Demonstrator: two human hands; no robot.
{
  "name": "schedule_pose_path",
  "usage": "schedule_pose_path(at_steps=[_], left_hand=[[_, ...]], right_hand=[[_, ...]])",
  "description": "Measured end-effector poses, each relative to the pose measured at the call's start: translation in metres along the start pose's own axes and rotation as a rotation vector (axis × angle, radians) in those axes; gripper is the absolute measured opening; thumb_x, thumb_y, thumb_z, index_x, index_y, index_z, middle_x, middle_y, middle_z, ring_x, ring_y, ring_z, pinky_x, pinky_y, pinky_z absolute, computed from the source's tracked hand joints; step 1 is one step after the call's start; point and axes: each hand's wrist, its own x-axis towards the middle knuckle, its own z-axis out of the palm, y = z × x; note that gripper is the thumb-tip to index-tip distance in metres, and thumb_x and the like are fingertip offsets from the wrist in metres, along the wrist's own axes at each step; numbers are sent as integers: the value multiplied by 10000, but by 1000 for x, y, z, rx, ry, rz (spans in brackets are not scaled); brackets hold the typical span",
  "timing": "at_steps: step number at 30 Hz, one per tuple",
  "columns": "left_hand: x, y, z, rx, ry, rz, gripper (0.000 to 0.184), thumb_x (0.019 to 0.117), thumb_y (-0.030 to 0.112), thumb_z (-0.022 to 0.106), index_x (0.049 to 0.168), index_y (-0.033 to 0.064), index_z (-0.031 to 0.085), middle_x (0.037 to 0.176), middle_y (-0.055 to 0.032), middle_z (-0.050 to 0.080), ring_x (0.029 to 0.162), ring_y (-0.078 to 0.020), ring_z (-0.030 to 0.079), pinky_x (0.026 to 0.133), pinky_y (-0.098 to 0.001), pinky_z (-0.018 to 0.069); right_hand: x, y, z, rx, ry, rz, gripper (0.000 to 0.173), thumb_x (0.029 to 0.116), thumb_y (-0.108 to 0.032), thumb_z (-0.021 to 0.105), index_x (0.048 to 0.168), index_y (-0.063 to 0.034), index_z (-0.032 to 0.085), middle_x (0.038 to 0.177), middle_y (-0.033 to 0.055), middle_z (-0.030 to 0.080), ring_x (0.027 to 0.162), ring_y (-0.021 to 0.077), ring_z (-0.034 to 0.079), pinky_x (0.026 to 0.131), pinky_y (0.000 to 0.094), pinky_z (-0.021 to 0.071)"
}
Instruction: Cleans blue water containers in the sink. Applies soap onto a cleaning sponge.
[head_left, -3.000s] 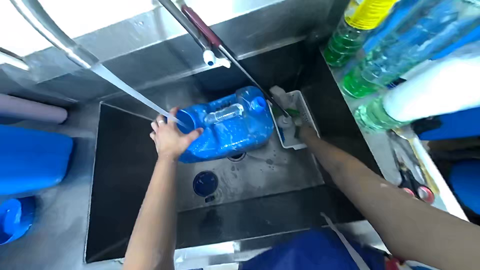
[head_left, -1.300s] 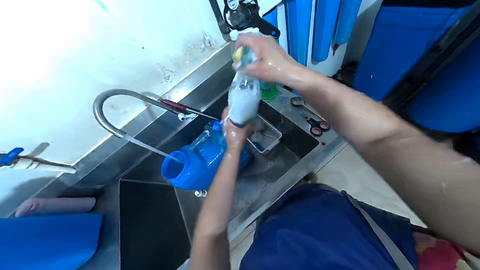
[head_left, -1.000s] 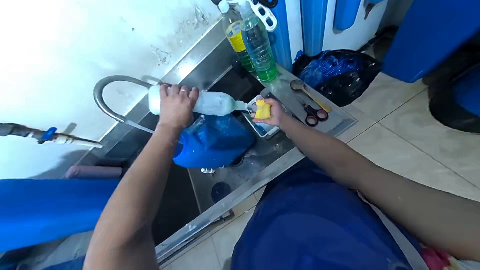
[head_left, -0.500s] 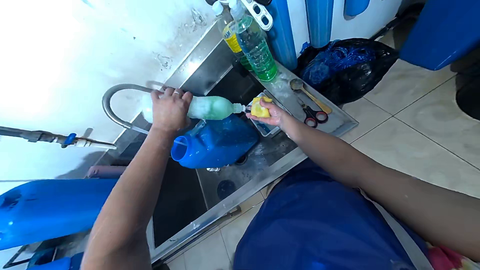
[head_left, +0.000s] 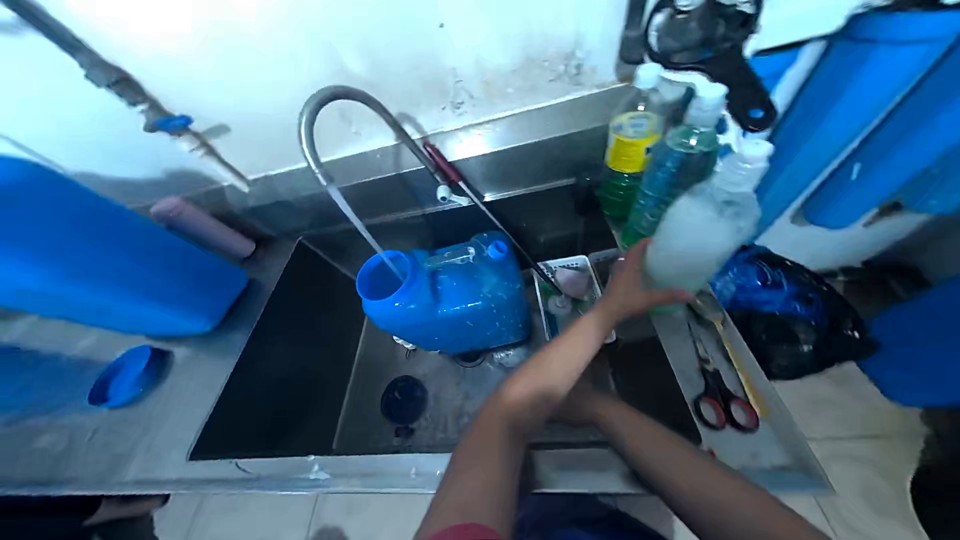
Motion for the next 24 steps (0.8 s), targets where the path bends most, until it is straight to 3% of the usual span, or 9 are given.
schedule_pose_path(at_steps=[3,5,7,10,12,14,16,20,24], left_hand=[[10,-2,-104,340,363,-4,854,785,318,890,1457,-31,495,1480,-301,493,1399,-439,454,1170,-552,377],[29,-14,-193,516,685,-206,928,823,431,841,1506,-37,422,1529,-358,388,1420,-533,375,1127,-666,359],[41,-33,-268,772,781,-434,962,851,394,815,1575,-9,326,1624,-341,242,1478,-561,261,1111,-742,303],[28,-44,-324,1066,643,-546,826,845,230,824,1519,-18,415,1573,-353,330,1429,-577,336,1050,-761,345],[-6,-34,-344,1051,378,-549,796,867,326,830,1508,31,462,1538,-333,401,1434,-555,345,1067,-778,304],[-55,-29,-358,976,106,-616,964,792,440,880,1583,172,400,1635,-289,269,1494,-562,209,1091,-817,210],[-94,-33,-358,978,-46,-664,1211,665,369,976,1641,246,268,1688,-288,81,1502,-611,86,1073,-859,166],[-126,-23,-341,1174,-140,-653,1248,628,358,994,1639,276,266,1622,-323,246,1416,-602,296,1017,-792,315],[-152,-40,-346,1088,-22,-566,1207,670,505,933,1638,211,276,1607,-280,334,1446,-559,296,1076,-804,231]], right_hand=[[-17,-20,-17,-24,-50,16,697,986,-188,674,1597,-91,353,1440,325,525,1342,519,493,1096,688,382],[-17,-26,-17,-37,-95,-2,764,973,-146,688,1623,-103,289,1475,327,487,1360,514,477,1109,668,382],[-17,-27,-18,-45,-127,-5,790,968,-117,691,1632,-107,264,1496,321,467,1367,509,472,1115,655,382],[-17,-24,-26,-2,-78,-2,772,955,-102,710,1611,-78,305,1449,308,522,1326,484,525,1102,629,411],[-22,-24,-34,99,39,-73,728,940,-111,736,1568,-31,376,1433,306,537,1305,460,549,1107,594,420],[-34,-27,-48,259,217,-189,696,922,-133,758,1517,31,436,1424,303,550,1294,418,569,1117,535,432],[-47,-41,-72,386,388,-290,651,930,-143,694,1498,52,441,1401,282,568,1245,355,600,1067,479,478],[-44,-78,-143,332,745,-413,649,946,-154,656,1533,-6,421,1476,257,515,1285,365,570,1052,523,483],[25,-123,-178,215,968,-315,754,957,-305,697,1572,-18,368,1514,299,457,1371,438,486,1117,595,411]])
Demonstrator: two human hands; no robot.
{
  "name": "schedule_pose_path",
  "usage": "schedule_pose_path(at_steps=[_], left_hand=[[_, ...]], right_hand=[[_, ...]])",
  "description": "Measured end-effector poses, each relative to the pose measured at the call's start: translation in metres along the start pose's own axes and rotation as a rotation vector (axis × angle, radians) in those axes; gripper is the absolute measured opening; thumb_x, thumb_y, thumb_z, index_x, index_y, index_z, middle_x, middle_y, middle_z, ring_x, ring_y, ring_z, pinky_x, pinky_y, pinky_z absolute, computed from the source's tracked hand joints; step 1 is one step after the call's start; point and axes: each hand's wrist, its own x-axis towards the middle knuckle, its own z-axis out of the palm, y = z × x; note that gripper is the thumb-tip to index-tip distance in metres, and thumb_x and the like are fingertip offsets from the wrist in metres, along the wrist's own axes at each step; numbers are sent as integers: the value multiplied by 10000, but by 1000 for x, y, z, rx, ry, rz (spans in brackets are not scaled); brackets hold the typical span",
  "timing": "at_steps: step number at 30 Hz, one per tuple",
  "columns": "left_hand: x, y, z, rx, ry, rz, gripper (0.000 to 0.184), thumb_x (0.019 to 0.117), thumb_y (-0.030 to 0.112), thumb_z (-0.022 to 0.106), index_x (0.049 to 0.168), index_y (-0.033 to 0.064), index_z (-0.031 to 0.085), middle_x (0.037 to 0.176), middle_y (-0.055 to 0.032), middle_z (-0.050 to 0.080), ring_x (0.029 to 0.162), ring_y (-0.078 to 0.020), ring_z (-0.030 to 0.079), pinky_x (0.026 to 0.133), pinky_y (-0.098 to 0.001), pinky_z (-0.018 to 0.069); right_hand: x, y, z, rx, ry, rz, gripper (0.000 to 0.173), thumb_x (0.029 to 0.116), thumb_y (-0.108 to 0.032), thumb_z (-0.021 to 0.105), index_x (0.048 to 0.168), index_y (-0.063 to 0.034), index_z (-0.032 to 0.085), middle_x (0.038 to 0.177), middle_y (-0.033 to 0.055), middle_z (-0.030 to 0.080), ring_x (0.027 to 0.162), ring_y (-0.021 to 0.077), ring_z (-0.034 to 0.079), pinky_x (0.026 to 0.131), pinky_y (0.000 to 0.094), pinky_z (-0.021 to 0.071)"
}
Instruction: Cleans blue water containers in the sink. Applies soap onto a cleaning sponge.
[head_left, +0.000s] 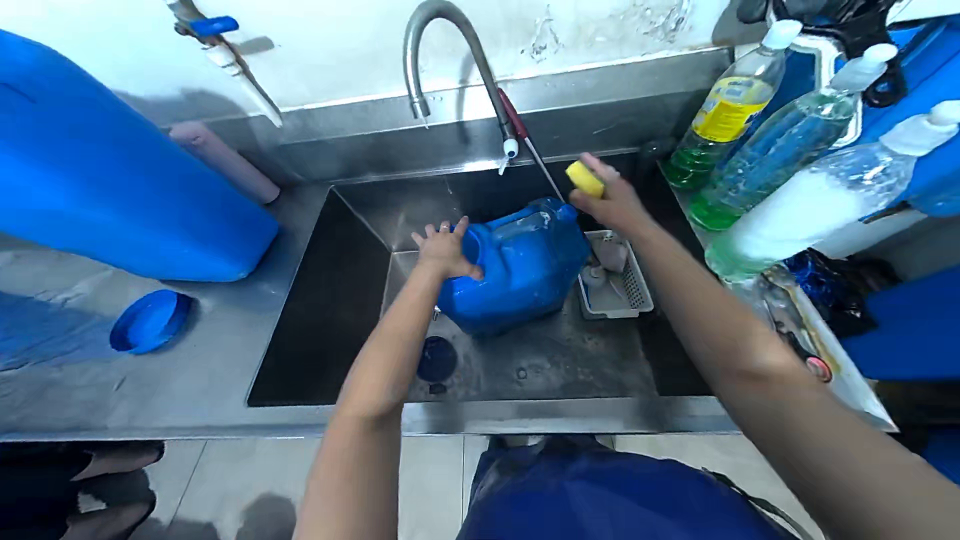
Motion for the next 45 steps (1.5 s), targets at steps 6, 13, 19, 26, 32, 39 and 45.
schedule_pose_path(at_steps=[6,13,19,26,32,39,45], left_hand=[[1,-21,21,-121,85,69,1072,778,492,836,1635,172,277,1647,-251,269,1475,-533,253,1057,-751,288],[-2,-32,25,-171,113,159,1184,703,563,884,1640,187,265,1663,-211,251,1480,-503,250,1089,-725,263],[22,-47,9,-128,63,242,1126,713,469,907,1625,183,310,1649,-222,282,1469,-525,264,1076,-743,284],[7,-47,9,-133,26,234,1127,741,542,863,1636,186,279,1651,-243,265,1481,-524,250,1074,-744,287],[-13,-49,20,-132,10,286,1198,721,545,882,1646,151,231,1653,-284,219,1463,-559,252,1079,-752,273],[-20,-39,23,-157,-24,236,1219,707,540,879,1653,167,207,1662,-270,208,1480,-533,235,1087,-731,266],[-28,-43,32,-184,53,288,1185,664,504,916,1620,149,312,1644,-269,251,1453,-534,277,1074,-715,287]], right_hand=[[-1,-47,180,-433,-4,-193,486,1043,-336,548,1347,34,632,1391,287,595,1383,474,476,1184,652,265],[13,-3,115,-537,100,62,446,1102,-270,390,1425,-35,589,1509,197,536,1492,424,365,1192,727,155],[11,-65,198,-500,53,-18,385,1067,-209,472,1308,26,658,1424,253,587,1413,415,474,1182,604,311],[7,-40,134,-556,137,283,416,1078,-179,442,1388,65,574,1488,316,496,1455,497,375,1192,674,234],[2,-31,153,-538,62,34,337,1051,-167,519,1291,7,679,1374,239,629,1349,434,535,1159,633,345],[-71,-15,209,-338,326,-159,364,1016,-90,497,1306,77,638,1454,268,556,1419,464,451,1194,597,333],[-82,6,156,-594,-145,-115,286,1011,-123,556,1081,105,714,1147,324,692,1200,526,611,1103,652,408]])
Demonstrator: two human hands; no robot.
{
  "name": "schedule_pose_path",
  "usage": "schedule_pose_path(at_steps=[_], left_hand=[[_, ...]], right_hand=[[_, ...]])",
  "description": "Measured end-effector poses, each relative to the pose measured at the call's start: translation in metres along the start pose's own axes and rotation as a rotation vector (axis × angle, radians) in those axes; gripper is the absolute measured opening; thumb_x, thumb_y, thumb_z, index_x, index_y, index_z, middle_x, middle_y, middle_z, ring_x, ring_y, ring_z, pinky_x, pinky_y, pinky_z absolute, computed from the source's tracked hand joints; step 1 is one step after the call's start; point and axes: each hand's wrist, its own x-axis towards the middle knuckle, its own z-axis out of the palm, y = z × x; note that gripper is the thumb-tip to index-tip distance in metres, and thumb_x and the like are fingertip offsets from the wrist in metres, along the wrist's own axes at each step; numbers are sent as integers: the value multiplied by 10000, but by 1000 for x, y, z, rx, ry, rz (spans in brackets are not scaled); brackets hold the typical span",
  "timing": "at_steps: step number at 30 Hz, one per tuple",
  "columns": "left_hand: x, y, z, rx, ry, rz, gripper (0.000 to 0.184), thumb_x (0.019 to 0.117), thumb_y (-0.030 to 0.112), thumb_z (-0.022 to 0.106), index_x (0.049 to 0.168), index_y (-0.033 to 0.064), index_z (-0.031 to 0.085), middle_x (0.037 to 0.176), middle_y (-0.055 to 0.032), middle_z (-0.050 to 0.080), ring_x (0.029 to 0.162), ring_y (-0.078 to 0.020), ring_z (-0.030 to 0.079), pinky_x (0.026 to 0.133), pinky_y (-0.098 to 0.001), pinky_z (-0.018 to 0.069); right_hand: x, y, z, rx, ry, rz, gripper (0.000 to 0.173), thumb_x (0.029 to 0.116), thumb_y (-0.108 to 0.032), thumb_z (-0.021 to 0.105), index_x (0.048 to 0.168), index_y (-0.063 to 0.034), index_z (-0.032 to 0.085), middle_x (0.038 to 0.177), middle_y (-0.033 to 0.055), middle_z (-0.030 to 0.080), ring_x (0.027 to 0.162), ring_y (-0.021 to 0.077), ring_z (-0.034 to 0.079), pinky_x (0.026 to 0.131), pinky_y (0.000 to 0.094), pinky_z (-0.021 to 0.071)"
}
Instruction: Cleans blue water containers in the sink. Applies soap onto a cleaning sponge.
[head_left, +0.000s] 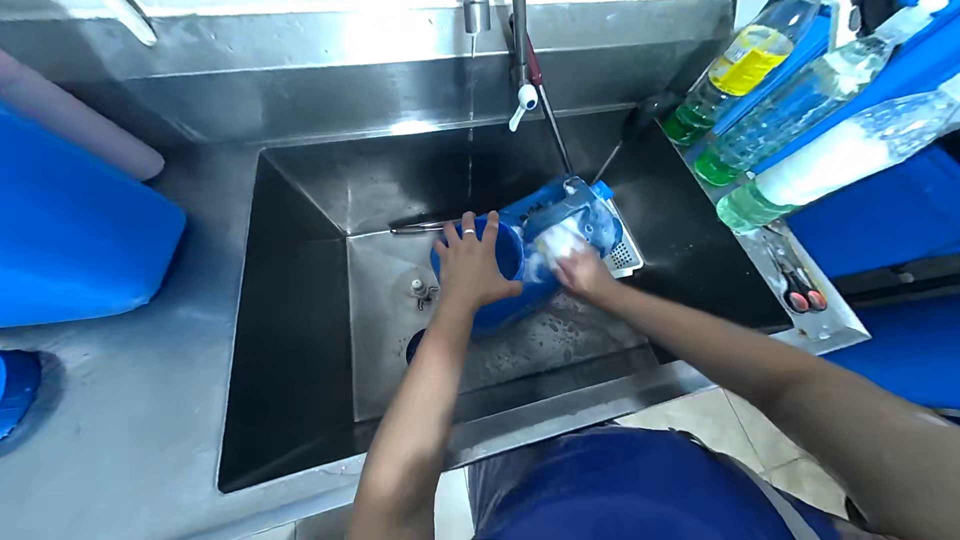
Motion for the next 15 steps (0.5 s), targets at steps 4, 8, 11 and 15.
schedule_pose_path(at_steps=[4,8,11,15], left_hand=[[3,5,3,-9,39,-54,1151,665,488,917,1610,164,344,1644,-248,271,1447,-531,289,1057,-727,297],[7,11,0,-5,41,-136,1172,632,455,950,1608,194,355,1645,-218,288,1445,-510,305,1071,-714,294],[10,4,1,4,52,-88,1196,601,410,975,1602,185,361,1631,-243,289,1442,-530,283,1047,-732,308],[-6,7,2,70,-15,-99,1239,634,438,968,1633,170,285,1648,-262,247,1454,-549,264,1047,-734,315]], right_hand=[[130,7,5,3,-75,70,437,1022,-241,588,1350,46,607,1313,286,627,1297,436,566,1089,586,447],[29,25,6,51,74,-113,404,998,-183,527,1314,52,616,1368,263,610,1352,419,529,1150,584,390],[-27,39,-1,117,38,-227,430,948,-105,573,1340,70,599,1418,278,579,1389,445,496,1151,607,390],[101,14,-9,110,-170,-92,325,972,-201,634,1171,51,685,1243,263,658,1256,422,585,1066,602,441]])
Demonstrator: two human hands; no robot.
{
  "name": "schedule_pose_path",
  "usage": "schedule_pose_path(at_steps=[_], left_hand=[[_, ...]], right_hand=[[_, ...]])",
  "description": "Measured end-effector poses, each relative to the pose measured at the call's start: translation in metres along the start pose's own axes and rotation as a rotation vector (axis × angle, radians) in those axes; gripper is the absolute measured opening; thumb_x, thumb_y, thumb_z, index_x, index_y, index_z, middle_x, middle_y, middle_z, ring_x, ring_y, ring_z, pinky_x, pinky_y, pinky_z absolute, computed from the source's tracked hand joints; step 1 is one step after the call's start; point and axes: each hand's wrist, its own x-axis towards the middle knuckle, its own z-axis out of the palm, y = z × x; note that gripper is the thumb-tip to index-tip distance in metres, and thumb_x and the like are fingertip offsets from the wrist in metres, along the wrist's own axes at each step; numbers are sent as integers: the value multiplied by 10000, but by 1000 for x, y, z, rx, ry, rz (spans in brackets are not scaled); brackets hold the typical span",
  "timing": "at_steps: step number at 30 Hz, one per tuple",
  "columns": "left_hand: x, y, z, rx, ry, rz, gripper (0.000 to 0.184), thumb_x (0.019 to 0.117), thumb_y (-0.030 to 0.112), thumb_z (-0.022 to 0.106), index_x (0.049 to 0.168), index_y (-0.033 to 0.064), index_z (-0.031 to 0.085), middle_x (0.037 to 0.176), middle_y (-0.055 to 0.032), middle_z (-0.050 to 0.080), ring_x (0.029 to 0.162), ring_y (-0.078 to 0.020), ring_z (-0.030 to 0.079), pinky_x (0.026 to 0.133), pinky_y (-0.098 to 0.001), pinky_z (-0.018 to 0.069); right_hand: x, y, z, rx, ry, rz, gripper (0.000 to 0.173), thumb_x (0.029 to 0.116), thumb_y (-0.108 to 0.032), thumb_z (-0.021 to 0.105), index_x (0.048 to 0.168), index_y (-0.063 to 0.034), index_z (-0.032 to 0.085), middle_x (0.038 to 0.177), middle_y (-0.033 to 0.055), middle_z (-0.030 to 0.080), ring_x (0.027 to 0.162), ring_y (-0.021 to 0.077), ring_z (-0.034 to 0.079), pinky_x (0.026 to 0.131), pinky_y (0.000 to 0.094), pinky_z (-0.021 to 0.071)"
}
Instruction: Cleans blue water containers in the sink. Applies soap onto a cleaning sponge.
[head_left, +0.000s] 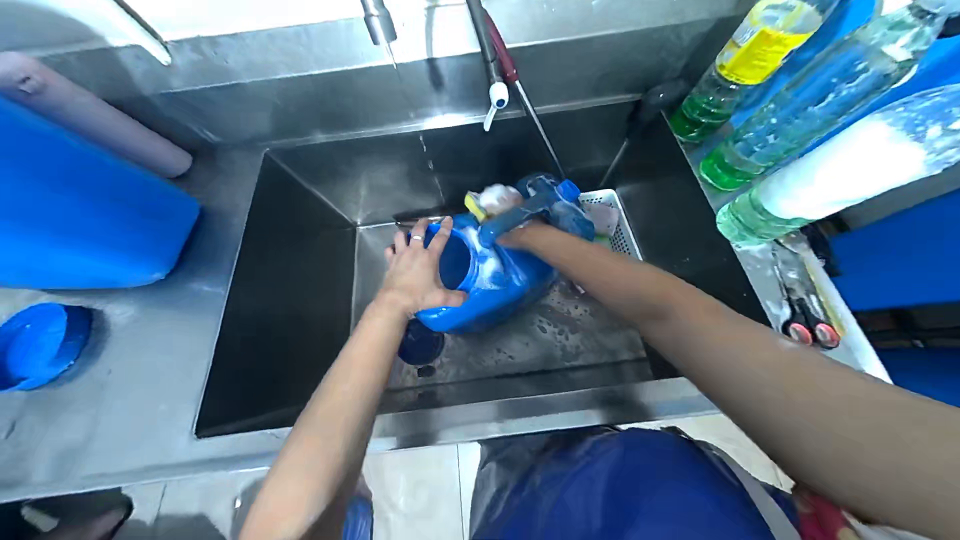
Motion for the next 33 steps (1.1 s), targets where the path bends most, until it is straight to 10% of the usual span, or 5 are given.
schedule_pose_path(at_steps=[3,8,13,21,33], left_hand=[[-5,-2,1,-3,44,-60,1225,623,442,962,1623,168,309,1633,-243,289,1426,-523,317,1041,-714,323],[-8,7,6,-61,115,-111,1157,660,473,942,1607,163,353,1639,-232,298,1449,-509,305,1068,-717,292],[1,53,18,-280,253,-186,674,1072,512,425,1556,43,424,1610,-293,338,1483,-525,286,1154,-701,219],[12,51,2,-407,124,-125,623,1133,416,176,1567,25,394,1651,-244,296,1515,-504,212,1146,-707,170],[-17,-27,29,-1038,222,-127,858,924,63,672,1606,-50,163,1667,-317,101,1526,-423,231,1207,-525,288]], right_hand=[[-4,-5,14,85,58,-47,422,1022,-164,559,1383,52,573,1468,249,537,1441,385,437,1195,560,319],[-168,-7,28,321,-144,-149,225,972,48,556,1131,74,713,1224,265,684,1199,433,635,1048,581,481],[-96,-23,-44,573,314,297,248,997,-37,600,1177,129,640,1143,290,667,1067,363,655,971,500,509],[-125,-144,36,787,109,474,374,1078,-113,477,1360,128,530,1228,311,645,1142,377,643,1021,485,490],[-89,-125,-39,371,358,273,282,982,-10,588,1222,128,635,1246,325,629,1189,453,614,1033,569,484]])
